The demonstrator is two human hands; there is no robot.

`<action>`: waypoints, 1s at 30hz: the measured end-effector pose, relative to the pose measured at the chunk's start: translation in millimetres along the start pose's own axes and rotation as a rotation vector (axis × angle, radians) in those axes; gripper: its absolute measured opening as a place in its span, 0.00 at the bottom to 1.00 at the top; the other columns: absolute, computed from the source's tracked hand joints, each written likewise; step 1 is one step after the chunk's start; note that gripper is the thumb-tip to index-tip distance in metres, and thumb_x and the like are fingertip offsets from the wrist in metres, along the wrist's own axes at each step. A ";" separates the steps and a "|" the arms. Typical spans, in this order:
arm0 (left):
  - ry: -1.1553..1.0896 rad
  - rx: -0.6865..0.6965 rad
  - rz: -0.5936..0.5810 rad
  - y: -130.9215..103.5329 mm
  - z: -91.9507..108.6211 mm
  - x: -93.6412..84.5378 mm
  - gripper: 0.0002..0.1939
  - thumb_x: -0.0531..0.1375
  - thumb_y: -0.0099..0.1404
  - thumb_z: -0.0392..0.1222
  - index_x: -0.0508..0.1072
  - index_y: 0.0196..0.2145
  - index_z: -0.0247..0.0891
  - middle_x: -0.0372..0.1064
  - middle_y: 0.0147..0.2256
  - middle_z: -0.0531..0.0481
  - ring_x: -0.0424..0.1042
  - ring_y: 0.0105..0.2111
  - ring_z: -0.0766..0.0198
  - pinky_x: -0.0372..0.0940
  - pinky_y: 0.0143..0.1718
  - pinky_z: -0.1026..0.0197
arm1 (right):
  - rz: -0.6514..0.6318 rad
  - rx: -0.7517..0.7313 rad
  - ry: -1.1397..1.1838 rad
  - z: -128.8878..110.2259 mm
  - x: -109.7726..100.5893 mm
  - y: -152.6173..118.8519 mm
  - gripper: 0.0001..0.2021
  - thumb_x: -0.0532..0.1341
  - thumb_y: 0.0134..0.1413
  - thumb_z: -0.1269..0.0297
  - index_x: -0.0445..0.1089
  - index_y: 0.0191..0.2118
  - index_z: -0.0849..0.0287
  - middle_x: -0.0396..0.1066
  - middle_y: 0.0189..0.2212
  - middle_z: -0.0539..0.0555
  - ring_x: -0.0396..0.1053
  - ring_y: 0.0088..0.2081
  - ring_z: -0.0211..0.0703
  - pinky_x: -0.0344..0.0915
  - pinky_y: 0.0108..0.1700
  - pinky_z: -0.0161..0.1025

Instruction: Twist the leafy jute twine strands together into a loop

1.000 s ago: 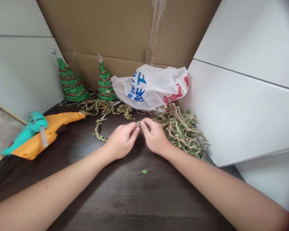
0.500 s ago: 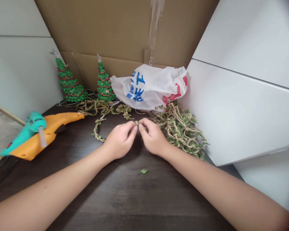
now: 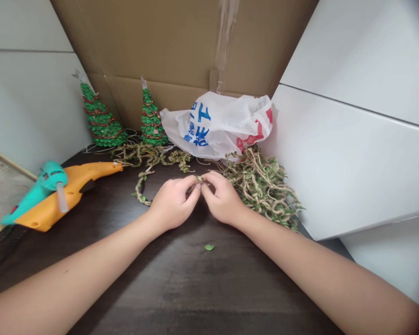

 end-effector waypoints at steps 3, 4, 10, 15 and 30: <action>0.011 -0.005 0.002 0.5 0.2 -0.3 0.15 0.53 0.70 0.40 0.60 0.25 0.38 0.62 0.22 0.55 0.60 0.24 0.67 0.51 0.29 0.62 | 0.008 0.005 -0.001 -0.2 0.1 -0.4 0.07 0.55 0.58 0.73 0.66 0.31 0.58 0.66 0.31 0.51 0.65 0.36 0.41 0.61 0.42 0.39; 0.014 -0.009 0.002 0.5 0.1 -0.4 0.15 0.53 0.70 0.40 0.60 0.24 0.38 0.61 0.22 0.55 0.59 0.23 0.67 0.51 0.29 0.62 | 0.010 0.005 -0.004 -0.2 0.2 -0.6 0.07 0.54 0.58 0.73 0.66 0.31 0.57 0.66 0.31 0.51 0.65 0.36 0.41 0.61 0.42 0.39; 0.022 -0.013 -0.008 -0.2 -0.5 -0.2 0.15 0.53 0.70 0.40 0.60 0.24 0.38 0.61 0.22 0.55 0.58 0.23 0.67 0.49 0.29 0.61 | 0.007 0.012 -0.023 0.2 0.4 -1.0 0.07 0.54 0.57 0.73 0.62 0.29 0.57 0.64 0.29 0.50 0.63 0.35 0.41 0.59 0.40 0.39; 0.025 -0.023 -0.009 0.5 -0.9 0.2 0.15 0.53 0.69 0.39 0.58 0.23 0.38 0.59 0.21 0.55 0.57 0.22 0.68 0.49 0.29 0.62 | 0.006 0.023 0.009 -0.5 -0.9 -0.8 0.09 0.54 0.58 0.71 0.59 0.27 0.57 0.62 0.28 0.49 0.61 0.33 0.39 0.57 0.38 0.38; 0.041 -0.039 -0.056 1.6 -2.5 3.4 0.15 0.51 0.69 0.40 0.62 0.24 0.37 0.65 0.23 0.52 0.63 0.25 0.67 0.51 0.31 0.62 | -0.012 0.067 0.031 -0.5 -0.3 -1.0 0.15 0.54 0.64 0.62 0.54 0.25 0.56 0.57 0.24 0.46 0.56 0.28 0.36 0.53 0.34 0.38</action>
Point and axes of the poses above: each hand's wrist, its own y-axis towards the middle knuckle, its own x-axis out of the palm, z = x × y, the point moved 3 cm from there along y, towards the middle knuckle
